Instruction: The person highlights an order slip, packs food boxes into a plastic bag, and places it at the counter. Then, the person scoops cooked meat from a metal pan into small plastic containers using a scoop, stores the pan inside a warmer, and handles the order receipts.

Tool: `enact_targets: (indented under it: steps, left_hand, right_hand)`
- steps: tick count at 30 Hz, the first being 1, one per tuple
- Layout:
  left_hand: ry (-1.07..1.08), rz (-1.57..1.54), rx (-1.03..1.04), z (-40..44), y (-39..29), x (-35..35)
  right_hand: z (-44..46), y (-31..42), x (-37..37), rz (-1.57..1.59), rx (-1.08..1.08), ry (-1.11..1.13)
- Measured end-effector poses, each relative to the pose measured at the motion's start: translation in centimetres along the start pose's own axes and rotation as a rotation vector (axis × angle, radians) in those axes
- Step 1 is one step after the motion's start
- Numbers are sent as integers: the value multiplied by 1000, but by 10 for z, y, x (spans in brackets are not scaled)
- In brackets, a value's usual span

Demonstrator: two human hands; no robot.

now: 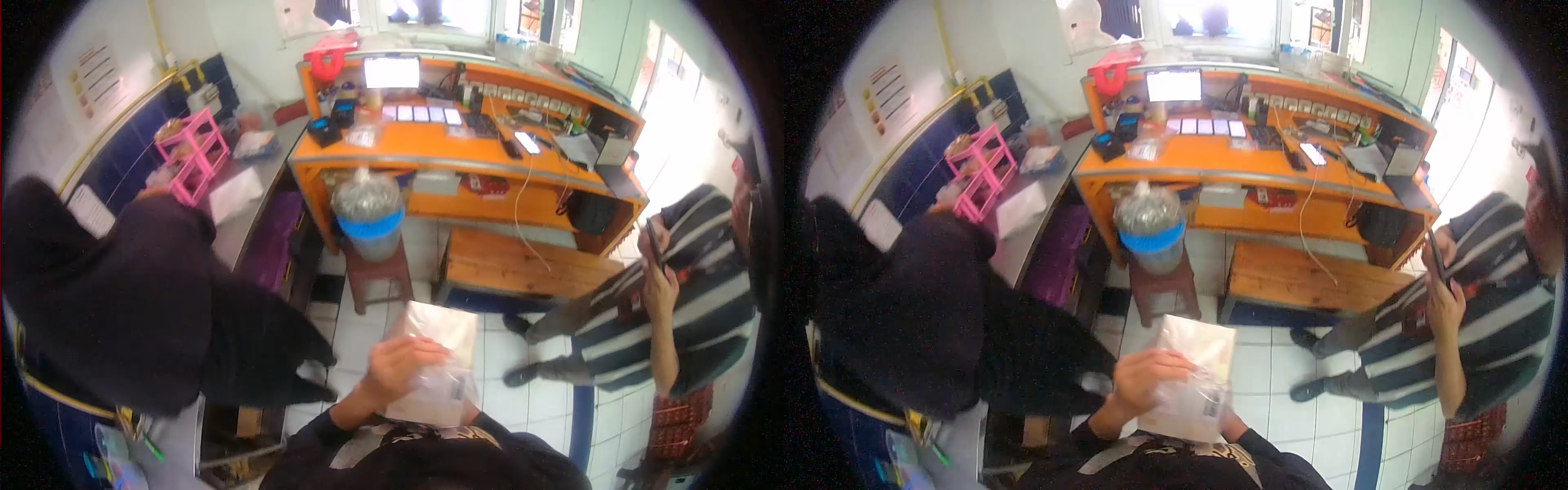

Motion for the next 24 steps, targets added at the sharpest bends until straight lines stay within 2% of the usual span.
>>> enact_targets:
  steps: [2, 3, 5, 6, 9, 13, 15, 17, 19, 23, 24]
  left_hand:
    - [107, -60, 102, 52, 48, 17]
    - [83, -77, 107, 79, 70, 18]
    - [106, -117, 29, 128, 113, 24]
    - [225, -190, -11, 148, 139, 27]
    - [162, -189, -12, 230, 171, 5]
    - [168, -326, 38, 265, 246, -10]
    - [106, -370, -144, 270, 293, -27]
    - [77, -324, -150, 267, 341, -40]
    - [87, -394, -498, 271, 397, -55]
    - [18, -343, -610, 331, 492, -78]
    - [40, -249, -470, 370, 509, -79]
  right_hand:
    - [15, 75, -5, -34, -120, -86]
    - [22, 111, -2, -52, -166, -130]
    - [32, 178, 3, -84, -252, -208]
    - [41, 213, 9, -97, -295, -225]
    - [71, 298, 23, -111, -405, -253]
    - [131, 391, 48, -132, -513, -221]
    - [163, 435, 62, -150, -547, -190]
    - [197, 484, 75, -182, -582, -155]
    - [230, 540, 89, -210, -620, -112]
    - [295, 669, 112, -273, -699, -33]
    - [313, 708, 116, -293, -724, -15]
Point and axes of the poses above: each hand's wrist, its own z-axis towards the middle knuckle, its own x-axis out of the palm, y = z × x, the point moved 5 cm from there along z, towards the middle knuckle, and after that the axes turned 5 degrees about y, right-handed, at the moved point
